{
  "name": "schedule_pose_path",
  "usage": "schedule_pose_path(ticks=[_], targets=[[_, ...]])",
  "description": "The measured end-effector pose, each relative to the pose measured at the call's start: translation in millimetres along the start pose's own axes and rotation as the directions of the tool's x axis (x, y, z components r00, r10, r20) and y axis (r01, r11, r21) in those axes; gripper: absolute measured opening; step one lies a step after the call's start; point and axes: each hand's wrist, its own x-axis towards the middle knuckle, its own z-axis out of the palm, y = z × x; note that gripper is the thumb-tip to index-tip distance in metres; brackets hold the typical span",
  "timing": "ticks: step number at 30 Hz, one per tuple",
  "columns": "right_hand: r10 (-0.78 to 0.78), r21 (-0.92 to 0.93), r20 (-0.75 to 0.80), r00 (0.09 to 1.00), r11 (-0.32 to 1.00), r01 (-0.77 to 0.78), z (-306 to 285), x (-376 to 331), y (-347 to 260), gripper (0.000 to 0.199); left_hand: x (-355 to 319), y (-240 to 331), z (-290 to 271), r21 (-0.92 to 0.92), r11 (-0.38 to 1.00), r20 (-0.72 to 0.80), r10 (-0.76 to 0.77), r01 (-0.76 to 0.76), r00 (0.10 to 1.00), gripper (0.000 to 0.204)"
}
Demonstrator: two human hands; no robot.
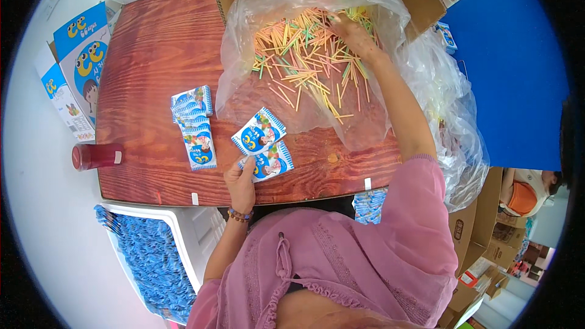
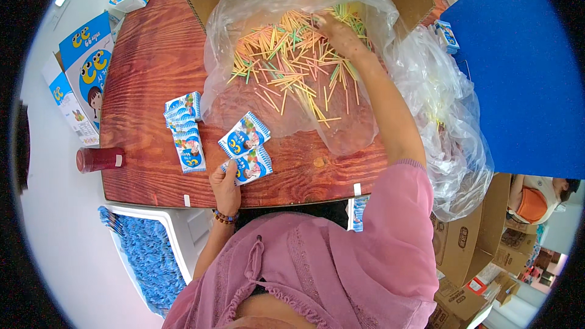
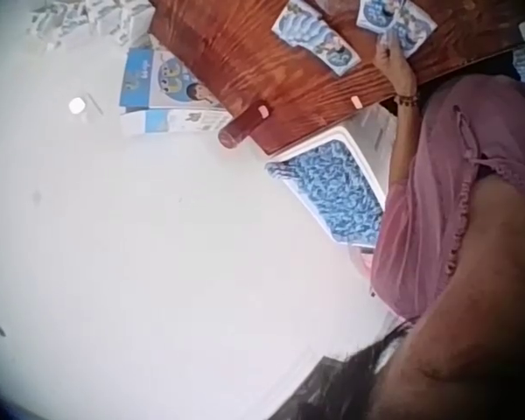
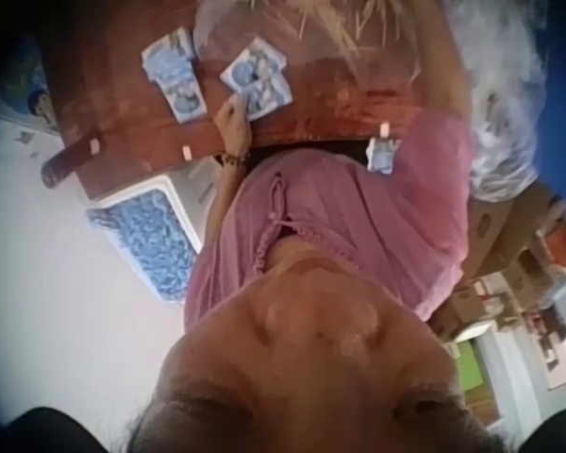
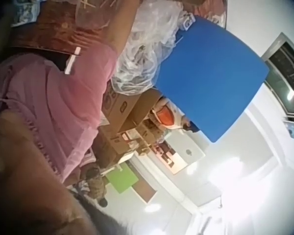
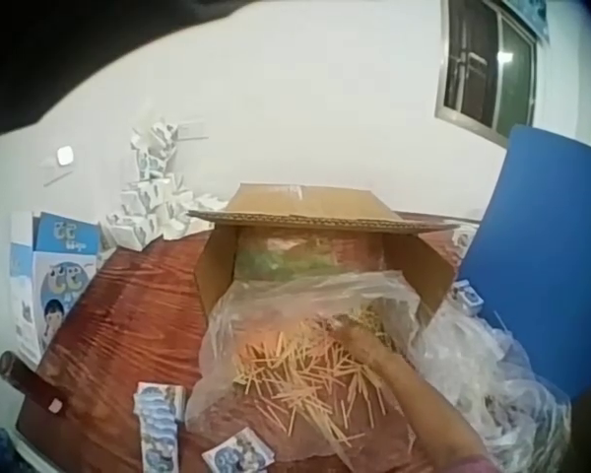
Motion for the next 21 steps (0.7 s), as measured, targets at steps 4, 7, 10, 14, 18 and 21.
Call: schedule_pose_path(ticks=[4,7,10,14,18,21], targets=[[-0.167,-0.387,0.345,0.924,0.871,0.302,-5,4,10,0.04,1,1,1,0.019,1.0,0.024,0.006,-0.006,1.0,0.014],[-0.064,-0.473,0.434,0.899,0.833,0.288,3,8,5,0.042,1,1,1,0.038,0.999,0.021,-0.001,0.0,1.0,0.014],[-0.151,-0.495,0.379,0.913,0.801,0.337,18,9,18,0.041,2,-2,0,0.031,0.999,0.027,-0.007,0.007,1.0,0.015],[-0.205,-0.569,0.336,0.919,0.733,0.371,24,8,20,0.037,2,0,-1,0.03,0.999,0.038,-0.013,0.012,0.999,0.015],[-0.17,-0.435,0.142,0.975,0.874,0.216,24,5,22,0.028,2,-1,0,0.009,1.0,0.041,-0.015,0.015,0.999,0.015],[-0.234,-0.428,-0.005,0.972,0.879,0.21,27,3,26,0.026,3,-1,1,-0.01,1.0,0.043,-0.02,0.021,0.999,0.015]])
